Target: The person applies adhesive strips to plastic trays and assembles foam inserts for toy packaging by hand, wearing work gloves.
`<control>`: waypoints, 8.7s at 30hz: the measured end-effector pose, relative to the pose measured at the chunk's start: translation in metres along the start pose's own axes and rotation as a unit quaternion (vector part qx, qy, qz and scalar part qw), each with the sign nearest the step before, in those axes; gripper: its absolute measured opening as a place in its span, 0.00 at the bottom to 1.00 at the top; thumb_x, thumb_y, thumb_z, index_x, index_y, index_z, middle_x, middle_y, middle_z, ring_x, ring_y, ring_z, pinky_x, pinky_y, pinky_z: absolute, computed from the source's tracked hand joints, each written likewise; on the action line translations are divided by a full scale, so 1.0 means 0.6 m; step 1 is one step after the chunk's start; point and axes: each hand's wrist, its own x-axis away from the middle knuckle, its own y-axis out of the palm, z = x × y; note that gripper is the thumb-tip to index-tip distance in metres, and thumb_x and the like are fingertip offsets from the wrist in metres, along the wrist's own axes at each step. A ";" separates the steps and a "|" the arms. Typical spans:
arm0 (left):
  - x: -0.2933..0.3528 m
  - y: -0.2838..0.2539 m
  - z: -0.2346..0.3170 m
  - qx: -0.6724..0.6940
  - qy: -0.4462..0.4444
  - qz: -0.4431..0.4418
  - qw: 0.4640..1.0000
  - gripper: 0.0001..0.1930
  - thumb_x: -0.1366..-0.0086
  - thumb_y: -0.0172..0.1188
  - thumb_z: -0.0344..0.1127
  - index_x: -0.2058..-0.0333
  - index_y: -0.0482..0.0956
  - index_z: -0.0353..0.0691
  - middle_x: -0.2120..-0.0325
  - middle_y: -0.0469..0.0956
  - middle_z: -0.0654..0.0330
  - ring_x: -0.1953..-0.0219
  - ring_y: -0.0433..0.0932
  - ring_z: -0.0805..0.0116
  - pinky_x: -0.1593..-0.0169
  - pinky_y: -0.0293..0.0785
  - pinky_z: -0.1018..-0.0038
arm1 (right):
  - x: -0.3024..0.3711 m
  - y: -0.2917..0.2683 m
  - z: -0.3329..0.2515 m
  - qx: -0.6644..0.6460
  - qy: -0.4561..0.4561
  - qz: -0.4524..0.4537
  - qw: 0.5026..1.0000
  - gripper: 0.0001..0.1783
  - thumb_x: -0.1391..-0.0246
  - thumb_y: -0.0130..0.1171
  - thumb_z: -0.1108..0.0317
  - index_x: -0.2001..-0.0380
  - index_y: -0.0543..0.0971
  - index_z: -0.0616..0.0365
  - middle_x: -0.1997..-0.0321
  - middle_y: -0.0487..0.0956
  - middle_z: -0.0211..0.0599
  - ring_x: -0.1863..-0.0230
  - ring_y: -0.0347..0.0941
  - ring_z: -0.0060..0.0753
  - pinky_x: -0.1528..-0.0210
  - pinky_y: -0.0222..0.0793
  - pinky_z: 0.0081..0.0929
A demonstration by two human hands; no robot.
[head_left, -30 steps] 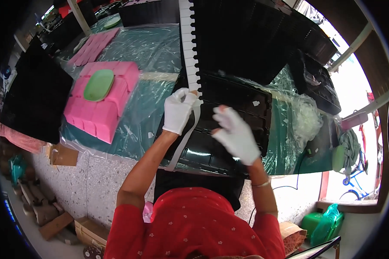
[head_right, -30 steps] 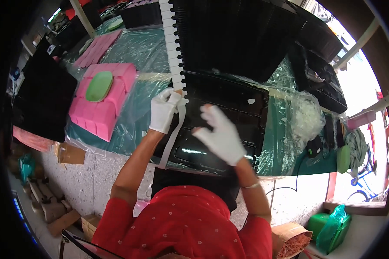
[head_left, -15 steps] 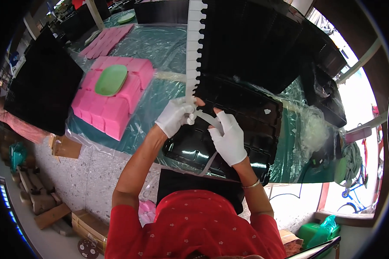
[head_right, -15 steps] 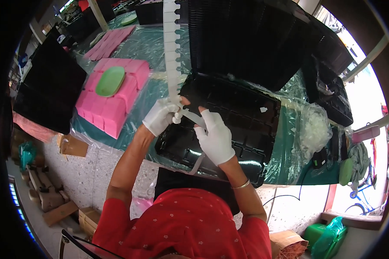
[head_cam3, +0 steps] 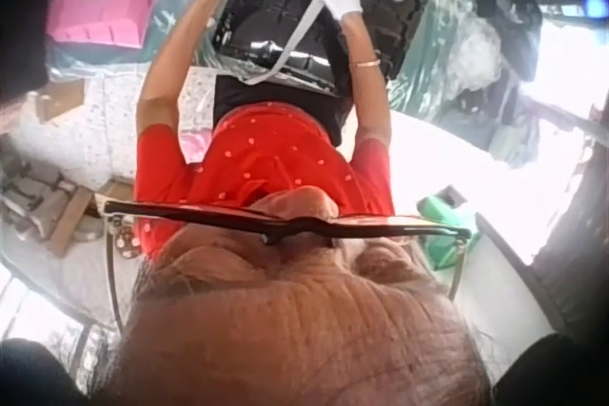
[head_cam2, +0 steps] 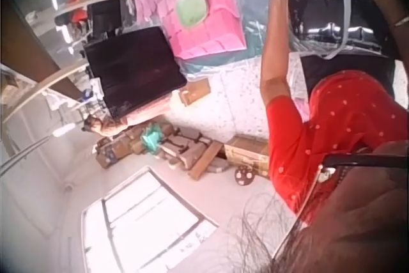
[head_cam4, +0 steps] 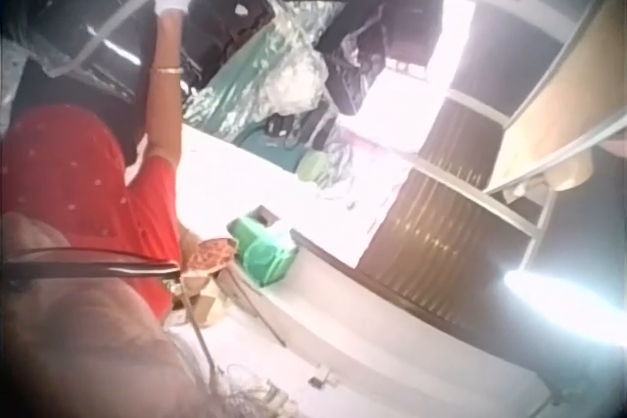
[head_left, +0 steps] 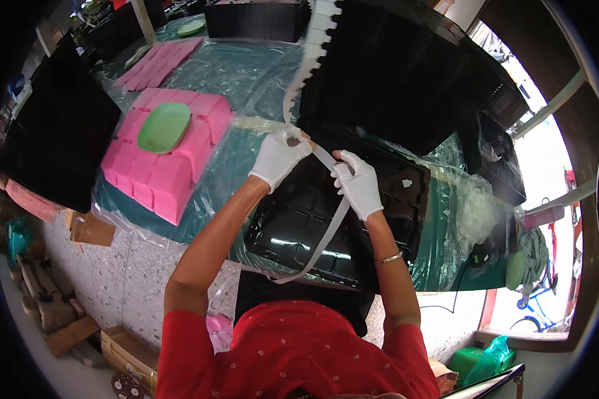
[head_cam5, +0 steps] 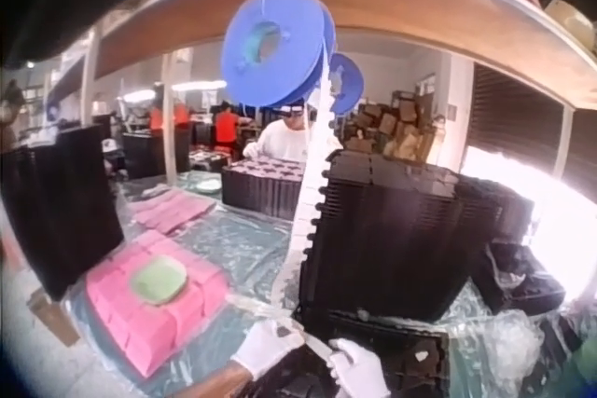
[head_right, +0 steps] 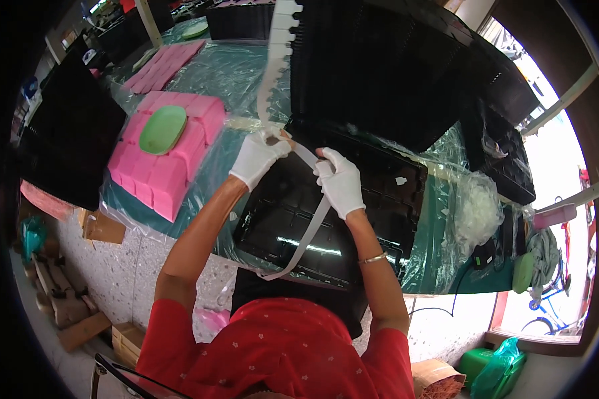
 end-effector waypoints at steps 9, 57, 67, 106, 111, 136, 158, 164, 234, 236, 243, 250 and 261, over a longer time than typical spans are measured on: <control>-0.092 0.019 -0.081 -0.224 0.047 0.062 0.972 0.07 0.43 0.62 0.37 0.70 0.80 0.42 0.74 0.80 0.53 0.69 0.80 0.55 0.63 0.74 0.63 | -0.074 0.018 0.030 0.486 -0.305 0.021 0.819 0.20 0.45 0.53 0.68 0.47 0.74 0.43 0.74 0.77 0.36 0.70 0.78 0.44 0.69 0.73 0.42; -0.113 0.043 -0.134 -0.505 0.088 0.087 0.854 0.22 0.45 0.61 0.43 0.53 0.77 0.38 0.49 0.74 0.53 0.44 0.69 0.53 0.39 0.58 0.56 | -0.082 -0.004 0.038 0.512 -0.199 -0.077 0.832 0.12 0.44 0.51 0.66 0.60 0.83 0.42 0.70 0.76 0.39 0.68 0.77 0.47 0.66 0.73 0.42; -0.085 0.016 -0.110 -0.210 0.088 0.074 0.971 0.13 0.45 0.64 0.39 0.65 0.84 0.37 0.59 0.80 0.50 0.58 0.79 0.57 0.52 0.72 0.68 | -0.060 0.016 0.045 0.539 -0.278 0.042 0.794 0.13 0.47 0.55 0.66 0.57 0.78 0.48 0.71 0.76 0.39 0.69 0.77 0.47 0.67 0.73 0.42; 0.192 -0.024 0.004 0.100 -0.104 -0.126 0.982 0.07 0.37 0.56 0.29 0.62 0.74 0.34 0.70 0.76 0.60 0.69 0.77 0.75 0.63 0.74 0.79 | 0.172 0.035 0.002 0.069 -0.116 0.009 0.991 0.12 0.48 0.62 0.73 0.60 0.79 0.64 0.72 0.80 0.31 0.73 0.73 0.14 0.69 0.70 0.17; 0.196 -0.008 0.027 0.190 -0.077 -0.101 0.974 0.09 0.39 0.56 0.27 0.60 0.75 0.31 0.70 0.77 0.60 0.70 0.76 0.76 0.64 0.73 0.79 | 0.183 0.035 0.008 0.057 -0.116 0.024 0.991 0.08 0.47 0.63 0.72 0.63 0.81 0.64 0.71 0.81 0.31 0.71 0.73 0.14 0.67 0.70 0.17; 0.263 -0.145 -0.003 -0.081 -0.106 0.068 0.989 0.06 0.42 0.58 0.27 0.69 0.82 0.32 0.81 0.75 0.66 0.78 0.68 0.83 0.74 0.66 0.81 | 0.175 0.063 0.034 0.058 -0.150 -0.016 0.987 0.07 0.58 0.66 0.70 0.73 0.78 0.54 0.70 0.77 0.33 0.72 0.73 0.43 0.65 0.69 0.38; 0.281 -0.122 -0.015 0.116 -0.214 0.027 0.970 0.07 0.38 0.58 0.29 0.64 0.80 0.32 0.81 0.74 0.67 0.79 0.68 0.84 0.76 0.63 0.82 | 0.191 0.125 0.045 0.464 -0.394 -0.080 0.789 0.15 0.55 0.63 0.64 0.62 0.79 0.55 0.54 0.78 0.27 0.56 0.73 0.38 0.45 0.59 0.46; 0.246 -0.061 -0.005 0.180 -0.148 -0.031 0.972 0.06 0.37 0.57 0.29 0.63 0.79 0.33 0.80 0.76 0.66 0.80 0.70 0.83 0.74 0.66 0.82 | 0.191 0.077 0.042 0.102 -0.231 -0.016 0.967 0.07 0.51 0.62 0.75 0.66 0.80 0.63 0.63 0.81 0.41 0.62 0.78 0.40 0.58 0.72 0.30; 0.256 0.245 -0.003 -0.359 0.351 -0.449 0.739 0.26 0.46 0.64 0.50 0.57 0.78 0.33 0.50 0.73 0.56 0.42 0.66 0.60 0.36 0.52 0.53 | 0.318 -0.194 0.099 0.412 0.030 0.129 0.902 0.08 0.50 0.56 0.70 0.66 0.80 0.56 0.66 0.77 0.44 0.65 0.76 0.52 0.61 0.73 0.43; 0.260 0.248 -0.002 -0.370 0.352 -0.453 0.731 0.26 0.46 0.64 0.51 0.56 0.77 0.34 0.50 0.72 0.56 0.42 0.66 0.60 0.35 0.52 0.52 | 0.318 -0.197 0.098 0.411 0.032 0.128 0.902 0.08 0.50 0.55 0.70 0.66 0.80 0.56 0.66 0.77 0.44 0.65 0.76 0.52 0.60 0.73 0.43; 0.280 0.244 0.003 -0.376 0.307 -0.461 0.743 0.29 0.48 0.65 0.51 0.53 0.75 0.35 0.48 0.70 0.58 0.41 0.64 0.61 0.36 0.50 0.49 | 0.323 -0.199 0.105 0.423 0.032 0.115 0.898 0.09 0.50 0.53 0.72 0.67 0.81 0.57 0.67 0.77 0.44 0.65 0.76 0.51 0.61 0.72 0.45; 0.295 0.245 0.001 -0.396 0.359 -0.422 0.732 0.25 0.48 0.66 0.46 0.54 0.77 0.37 0.47 0.70 0.58 0.40 0.63 0.64 0.37 0.51 0.50 | 0.320 -0.194 0.106 0.429 0.000 0.133 0.893 0.09 0.50 0.53 0.72 0.67 0.81 0.57 0.68 0.77 0.44 0.66 0.76 0.50 0.62 0.72 0.45; 0.307 0.205 -0.048 -0.364 0.391 -0.355 0.767 0.18 0.47 0.64 0.35 0.57 0.77 0.38 0.51 0.73 0.60 0.42 0.66 0.62 0.39 0.58 0.57 | 0.315 -0.158 0.120 0.525 -0.106 0.175 0.826 0.03 0.53 0.60 0.68 0.74 0.79 0.53 0.72 0.77 0.36 0.70 0.74 0.44 0.64 0.64 0.40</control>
